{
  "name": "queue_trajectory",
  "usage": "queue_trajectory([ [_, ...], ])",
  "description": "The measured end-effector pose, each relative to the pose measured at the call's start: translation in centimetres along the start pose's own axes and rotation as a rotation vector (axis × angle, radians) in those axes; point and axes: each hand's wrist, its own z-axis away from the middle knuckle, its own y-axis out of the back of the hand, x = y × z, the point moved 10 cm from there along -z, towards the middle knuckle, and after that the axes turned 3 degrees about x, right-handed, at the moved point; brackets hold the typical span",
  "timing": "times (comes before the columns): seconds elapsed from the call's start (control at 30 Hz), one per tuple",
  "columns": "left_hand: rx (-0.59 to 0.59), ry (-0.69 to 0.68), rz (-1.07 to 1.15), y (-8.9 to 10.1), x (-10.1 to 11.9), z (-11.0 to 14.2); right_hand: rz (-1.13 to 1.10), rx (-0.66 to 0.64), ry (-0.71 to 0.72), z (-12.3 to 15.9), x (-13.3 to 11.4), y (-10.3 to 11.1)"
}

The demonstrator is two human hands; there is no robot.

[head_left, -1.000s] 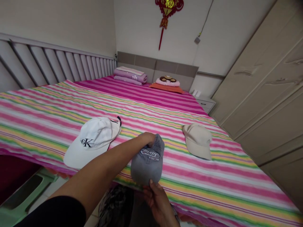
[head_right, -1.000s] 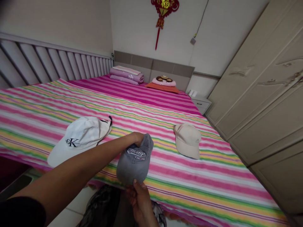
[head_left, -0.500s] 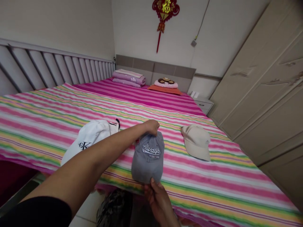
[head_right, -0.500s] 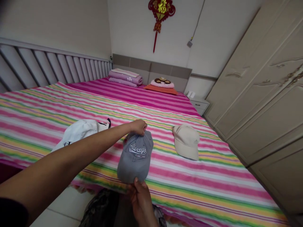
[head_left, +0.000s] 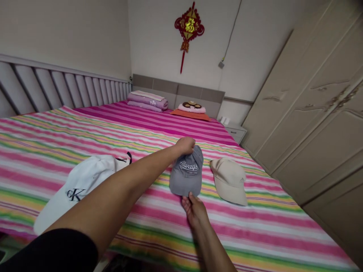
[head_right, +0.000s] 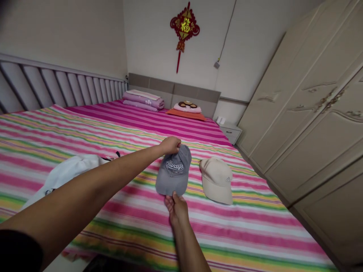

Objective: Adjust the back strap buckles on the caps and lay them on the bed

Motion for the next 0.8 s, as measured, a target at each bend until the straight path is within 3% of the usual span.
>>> queue_trajectory([
  [0.2,0.055,-0.012,0.004,-3.2,1.2,-4.3,0.006,0.134,0.0,-4.5,-2.5,0.3],
  [0.4,0.054,0.036,0.033,-7.2,-0.4,-5.1,0.024,0.194,0.014,-5.5,-2.2,0.9],
  [0.8,0.07,-0.037,0.083,-8.9,0.1,-4.9,-0.015,0.292,0.118,-4.8,-2.7,2.0],
])
